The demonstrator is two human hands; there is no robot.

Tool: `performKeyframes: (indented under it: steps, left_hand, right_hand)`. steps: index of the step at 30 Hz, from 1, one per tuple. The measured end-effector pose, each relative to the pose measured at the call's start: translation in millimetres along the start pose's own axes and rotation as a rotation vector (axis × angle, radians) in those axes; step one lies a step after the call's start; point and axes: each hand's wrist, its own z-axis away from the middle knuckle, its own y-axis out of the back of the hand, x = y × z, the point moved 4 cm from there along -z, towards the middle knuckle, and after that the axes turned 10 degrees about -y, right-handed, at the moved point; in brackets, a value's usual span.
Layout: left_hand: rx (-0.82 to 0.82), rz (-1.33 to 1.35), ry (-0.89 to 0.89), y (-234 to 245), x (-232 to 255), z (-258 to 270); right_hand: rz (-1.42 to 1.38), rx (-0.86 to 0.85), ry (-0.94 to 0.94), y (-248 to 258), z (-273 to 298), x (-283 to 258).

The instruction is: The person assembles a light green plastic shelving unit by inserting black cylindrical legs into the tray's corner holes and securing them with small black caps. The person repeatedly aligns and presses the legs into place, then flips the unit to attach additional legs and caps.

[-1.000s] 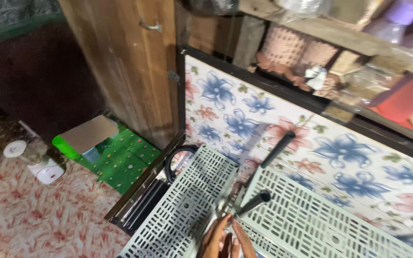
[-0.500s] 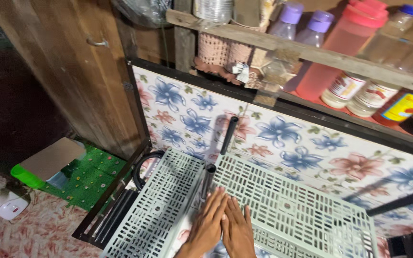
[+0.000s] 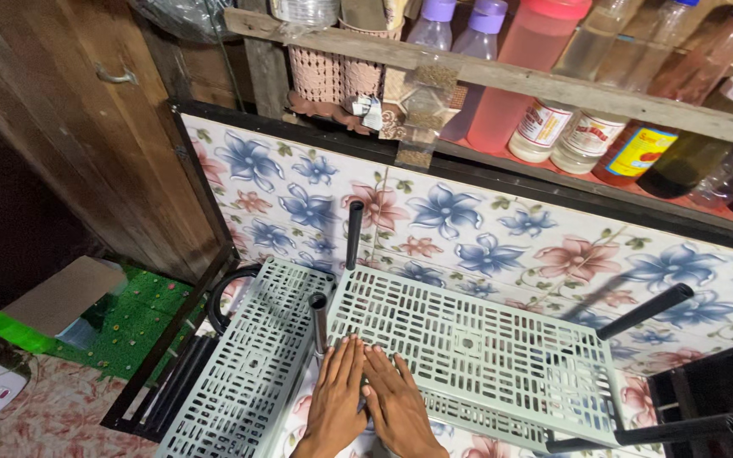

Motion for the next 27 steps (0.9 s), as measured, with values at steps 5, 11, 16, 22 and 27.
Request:
performKeyframes:
  steps: [5, 11, 16, 22, 27]
  left_hand:
    - [-0.033, -0.14, -0.027, -2.4, 2.2, -4.4]
    - [0.038, -0.06, -0.075, -0.7, 3.6, -8.7]
    - [0.071, -0.112, -0.114, -1.0, 3.7, -7.2]
    - [0.083, -0.16, -0.122, -5.8, 3.6, -9.1]
    - [0.111, -0.175, -0.118, -6.4, 4.6, -7.7]
  right_hand:
    - [0.13, 0.115, -0.043, -4.7, 4.8, -2.1]
    - [0.191, 0.209, -0.089, 13.4, 25.8, 24.7]
    - [0.246, 0.243, -0.259, 47.4, 65.2, 83.0]
    - [0.335, 0.366, -0.422, 101.4, 122.3, 159.6]
    - [0.374, 0.493, -0.5, 132.3, 158.9, 196.4]
